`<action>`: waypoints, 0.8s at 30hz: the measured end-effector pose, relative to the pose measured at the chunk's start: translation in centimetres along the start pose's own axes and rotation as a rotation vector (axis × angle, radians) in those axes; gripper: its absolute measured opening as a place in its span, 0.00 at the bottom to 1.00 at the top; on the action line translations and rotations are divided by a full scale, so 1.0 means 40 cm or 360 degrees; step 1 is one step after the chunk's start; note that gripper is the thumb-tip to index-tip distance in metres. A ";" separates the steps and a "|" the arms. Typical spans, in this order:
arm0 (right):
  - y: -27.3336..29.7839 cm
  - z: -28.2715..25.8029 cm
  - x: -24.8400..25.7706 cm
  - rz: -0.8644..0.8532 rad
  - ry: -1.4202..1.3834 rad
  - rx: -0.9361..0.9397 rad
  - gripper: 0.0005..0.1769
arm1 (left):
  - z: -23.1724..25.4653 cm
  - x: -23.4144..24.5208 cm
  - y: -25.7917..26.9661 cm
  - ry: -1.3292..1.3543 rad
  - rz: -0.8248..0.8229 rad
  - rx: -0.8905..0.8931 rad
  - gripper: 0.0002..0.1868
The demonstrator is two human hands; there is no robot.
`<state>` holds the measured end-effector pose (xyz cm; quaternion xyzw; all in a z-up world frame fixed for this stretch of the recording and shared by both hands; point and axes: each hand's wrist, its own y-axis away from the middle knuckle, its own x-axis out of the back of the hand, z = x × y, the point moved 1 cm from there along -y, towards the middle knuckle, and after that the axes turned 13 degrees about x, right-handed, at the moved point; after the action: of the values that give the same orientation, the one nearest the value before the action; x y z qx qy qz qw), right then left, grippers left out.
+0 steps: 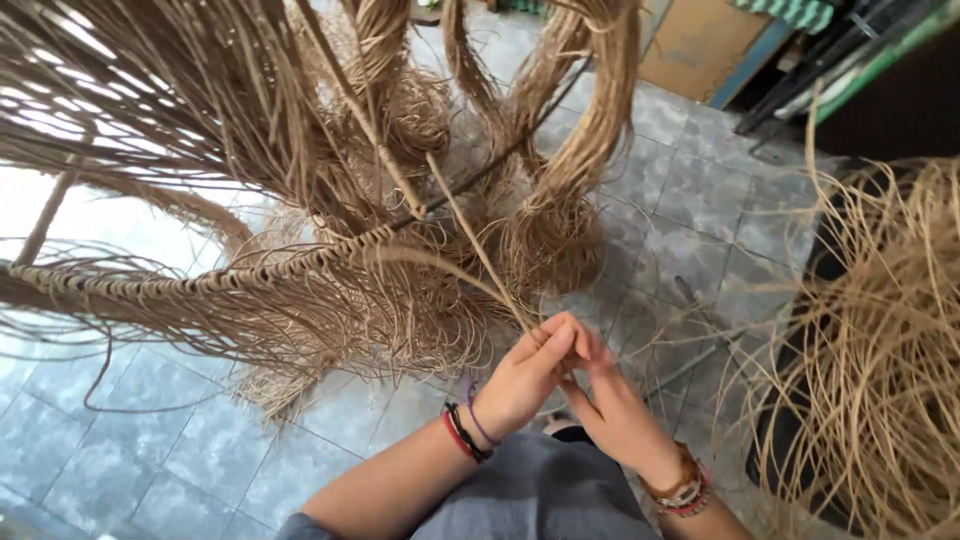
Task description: Weaving natural fiber strands onto a circular frame to create a furniture piece
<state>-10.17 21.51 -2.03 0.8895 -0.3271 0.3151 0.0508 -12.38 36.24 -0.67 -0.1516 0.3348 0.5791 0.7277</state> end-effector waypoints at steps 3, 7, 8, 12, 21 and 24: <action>-0.003 0.063 0.003 -0.0032 -0.0389 -0.0085 0.19 | 0.017 -0.001 -0.019 0.0205 -0.0056 -0.0199 0.15; -0.046 0.110 0.045 -0.0057 -0.0468 0.0188 0.16 | 0.059 0.005 -0.042 0.0232 0.0247 -0.0473 0.13; -0.065 0.123 0.063 -0.0087 -0.0436 0.0241 0.17 | 0.078 0.008 -0.048 0.0278 0.0389 -0.0636 0.13; -0.123 0.168 0.116 -0.0372 -0.0424 0.0301 0.18 | 0.099 0.017 -0.061 0.0401 0.0453 -0.0839 0.15; -0.224 0.203 0.132 -0.0685 -0.0863 0.0401 0.18 | 0.032 -0.003 -0.072 0.0150 0.0564 -0.0649 0.16; -0.242 0.185 0.132 -0.0814 -0.0795 0.0390 0.19 | 0.022 0.007 -0.063 0.0194 0.0549 -0.0476 0.17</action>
<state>2.79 23.95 -3.68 0.9913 -0.0565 0.1024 -0.0602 -9.70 36.25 -0.63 -0.2328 0.3097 0.7278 0.5659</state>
